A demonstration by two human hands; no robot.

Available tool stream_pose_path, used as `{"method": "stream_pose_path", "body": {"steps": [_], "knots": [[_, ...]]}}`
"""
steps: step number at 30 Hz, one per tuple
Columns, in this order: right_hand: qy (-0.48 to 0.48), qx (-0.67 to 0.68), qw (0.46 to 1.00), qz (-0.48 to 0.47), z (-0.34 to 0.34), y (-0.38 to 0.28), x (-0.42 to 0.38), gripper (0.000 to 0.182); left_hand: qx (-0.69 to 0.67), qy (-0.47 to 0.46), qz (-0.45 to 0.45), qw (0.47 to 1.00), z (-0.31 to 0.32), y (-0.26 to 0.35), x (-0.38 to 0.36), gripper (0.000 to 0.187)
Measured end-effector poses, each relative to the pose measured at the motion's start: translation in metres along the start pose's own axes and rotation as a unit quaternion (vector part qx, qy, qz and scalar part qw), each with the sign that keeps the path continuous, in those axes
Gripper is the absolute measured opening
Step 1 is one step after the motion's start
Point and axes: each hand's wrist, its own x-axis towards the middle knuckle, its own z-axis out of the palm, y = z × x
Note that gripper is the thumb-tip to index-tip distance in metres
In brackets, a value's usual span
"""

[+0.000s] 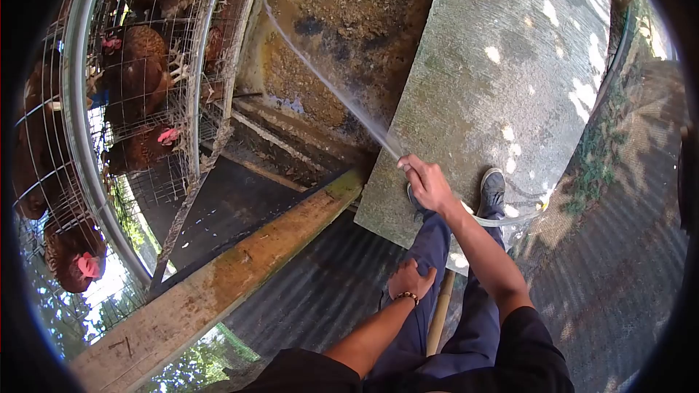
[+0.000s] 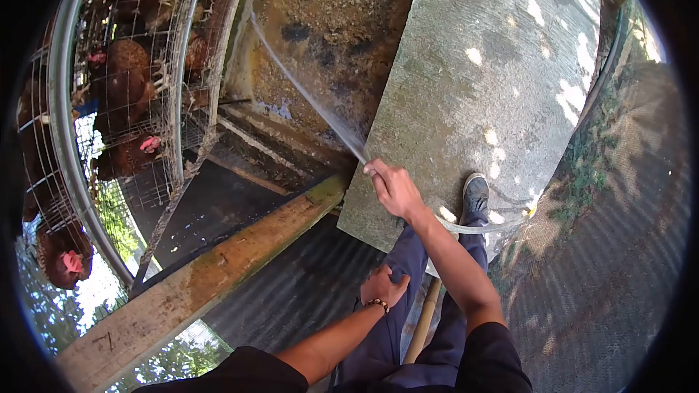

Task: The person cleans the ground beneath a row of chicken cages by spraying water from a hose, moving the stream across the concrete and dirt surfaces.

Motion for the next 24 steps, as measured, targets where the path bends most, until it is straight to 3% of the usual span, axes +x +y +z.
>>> {"method": "stream_pose_path", "body": {"steps": [9, 24], "knots": [[-0.045, -0.005, 0.999, 0.012, 0.019, 0.006, -0.009, 0.022, -0.014, -0.003, -0.002, 1.000, 0.004, -0.003, -0.002, 0.054], [0.005, -0.034, 0.994, 0.102, 0.032, 0.013, -0.012, 0.016, 0.007, -0.044, -0.004, 0.999, 0.013, -0.003, -0.001, 0.061]]}}
